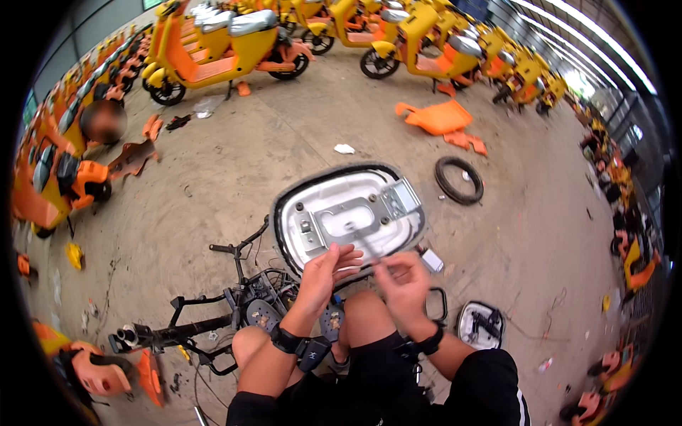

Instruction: The person attaches a metal bracket to a scooter component by inserting screws and tightening them with a screwdriver, while routing a cable through the frame assembly.

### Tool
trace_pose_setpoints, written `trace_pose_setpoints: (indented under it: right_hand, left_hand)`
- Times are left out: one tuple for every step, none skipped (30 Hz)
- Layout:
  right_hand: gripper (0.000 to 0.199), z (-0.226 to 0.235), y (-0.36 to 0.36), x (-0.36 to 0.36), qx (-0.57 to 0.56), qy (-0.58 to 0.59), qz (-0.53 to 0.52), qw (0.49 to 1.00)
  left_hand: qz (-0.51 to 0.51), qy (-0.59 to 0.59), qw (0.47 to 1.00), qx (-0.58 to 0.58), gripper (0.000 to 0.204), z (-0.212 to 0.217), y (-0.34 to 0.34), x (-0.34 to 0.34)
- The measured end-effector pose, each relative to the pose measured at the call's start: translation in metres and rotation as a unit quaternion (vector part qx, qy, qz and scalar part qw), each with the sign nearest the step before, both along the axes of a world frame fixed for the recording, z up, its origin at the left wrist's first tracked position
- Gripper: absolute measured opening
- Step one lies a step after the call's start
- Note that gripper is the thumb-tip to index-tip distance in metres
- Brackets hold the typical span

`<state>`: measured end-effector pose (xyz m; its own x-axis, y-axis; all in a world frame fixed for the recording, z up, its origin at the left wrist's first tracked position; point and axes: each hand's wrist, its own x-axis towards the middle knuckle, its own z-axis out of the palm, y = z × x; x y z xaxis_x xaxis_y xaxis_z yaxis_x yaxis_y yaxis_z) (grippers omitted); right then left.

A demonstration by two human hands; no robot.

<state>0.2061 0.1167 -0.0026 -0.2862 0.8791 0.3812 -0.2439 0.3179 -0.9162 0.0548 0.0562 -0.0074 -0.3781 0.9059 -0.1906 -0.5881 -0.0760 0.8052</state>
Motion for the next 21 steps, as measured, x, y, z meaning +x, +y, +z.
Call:
trace_pose_setpoints:
  right_hand:
    - [0.019,-0.012,-0.012,-0.005,0.063,-0.028,-0.006,0.998]
    - [0.021,-0.018,-0.023,-0.006,0.125,-0.071,-0.016,0.989]
    - [0.023,-0.02,-0.027,-0.005,0.19,-0.115,-0.029,0.975]
    - [0.023,-0.02,-0.026,-0.001,0.194,-0.126,0.016,0.973]
    - [0.023,-0.022,-0.025,0.006,0.199,-0.145,0.015,0.969]
    - [0.022,-0.024,-0.022,0.013,0.207,-0.168,0.021,0.963]
    - [0.022,-0.024,-0.02,0.019,0.215,-0.191,0.027,0.957]
    - [0.021,-0.024,-0.017,0.023,0.221,-0.186,0.014,0.957]
    - [0.021,-0.021,-0.013,0.025,0.227,-0.177,0.0,0.958]
    - [0.021,-0.018,-0.01,0.025,0.234,-0.168,-0.015,0.958]
    - [0.022,-0.016,-0.007,0.025,0.24,-0.158,-0.03,0.957]
    - [0.021,-0.018,-0.006,0.024,0.229,-0.148,-0.05,0.961]
    - [0.021,-0.022,-0.005,0.021,0.217,-0.138,-0.069,0.964]
    - [0.02,-0.024,-0.004,0.021,0.205,-0.127,-0.089,0.966]
    - [0.021,-0.024,-0.008,0.022,0.178,-0.153,-0.086,0.968]
    - [0.021,-0.023,-0.013,0.023,0.149,-0.178,-0.082,0.969]
    - [0.021,-0.023,-0.018,0.024,0.121,-0.202,-0.077,0.969]
    - [0.014,-0.027,-0.019,0.027,0.115,-0.207,-0.048,0.97]
    - [0.012,-0.028,-0.014,0.033,0.154,-0.168,-0.037,0.973]
    - [0.01,-0.028,-0.005,0.043,0.193,-0.128,-0.026,0.972]
    - [0.009,-0.029,0.006,0.052,0.232,-0.087,-0.015,0.969]
  left_hand:
    - [-0.01,-0.021,1.0,-0.001,0.029,0.003,0.003,0.007]
    - [-0.02,-0.041,0.999,-0.003,0.03,0.004,0.004,0.012]
    - [-0.023,-0.037,0.999,0.0,0.03,0.002,0.006,0.011]
    - [-0.025,-0.032,0.999,0.003,0.031,-0.002,0.006,0.008]
    - [-0.026,-0.028,0.999,0.007,0.031,-0.007,0.007,0.003]
    - [-0.044,-0.013,0.999,0.01,0.033,-0.008,0.013,0.001]
    - [-0.041,-0.021,0.999,0.011,0.035,-0.009,0.014,0.004]
    - [-0.039,-0.029,0.999,0.012,0.038,-0.009,0.015,0.008]
    - [-0.033,-0.037,0.999,0.016,0.04,-0.006,0.017,0.012]
    - [-0.04,-0.045,0.998,0.021,0.055,-0.006,0.019,0.021]
    - [-0.042,-0.072,0.996,0.036,0.058,-0.006,0.02,0.029]
    - [-0.046,-0.096,0.993,0.049,0.06,-0.005,0.019,0.036]
    - [-0.05,-0.12,0.989,0.062,0.062,-0.005,0.018,0.044]
    - [-0.025,-0.124,0.99,0.057,0.059,-0.01,0.018,0.052]
    - [-0.001,-0.068,0.997,0.048,0.056,-0.014,0.016,0.06]
    - [0.023,-0.012,0.999,0.039,0.053,-0.018,0.015,0.068]
    - [0.047,0.045,0.997,0.031,0.051,-0.023,0.013,0.073]
    - [0.035,0.086,0.995,0.022,0.042,-0.026,0.013,0.07]
    - [0.038,0.102,0.994,0.022,0.04,-0.028,0.015,0.065]
    - [0.043,0.117,0.992,0.021,0.039,-0.03,0.017,0.06]
    - [0.048,0.132,0.99,0.021,0.037,-0.028,0.019,0.053]
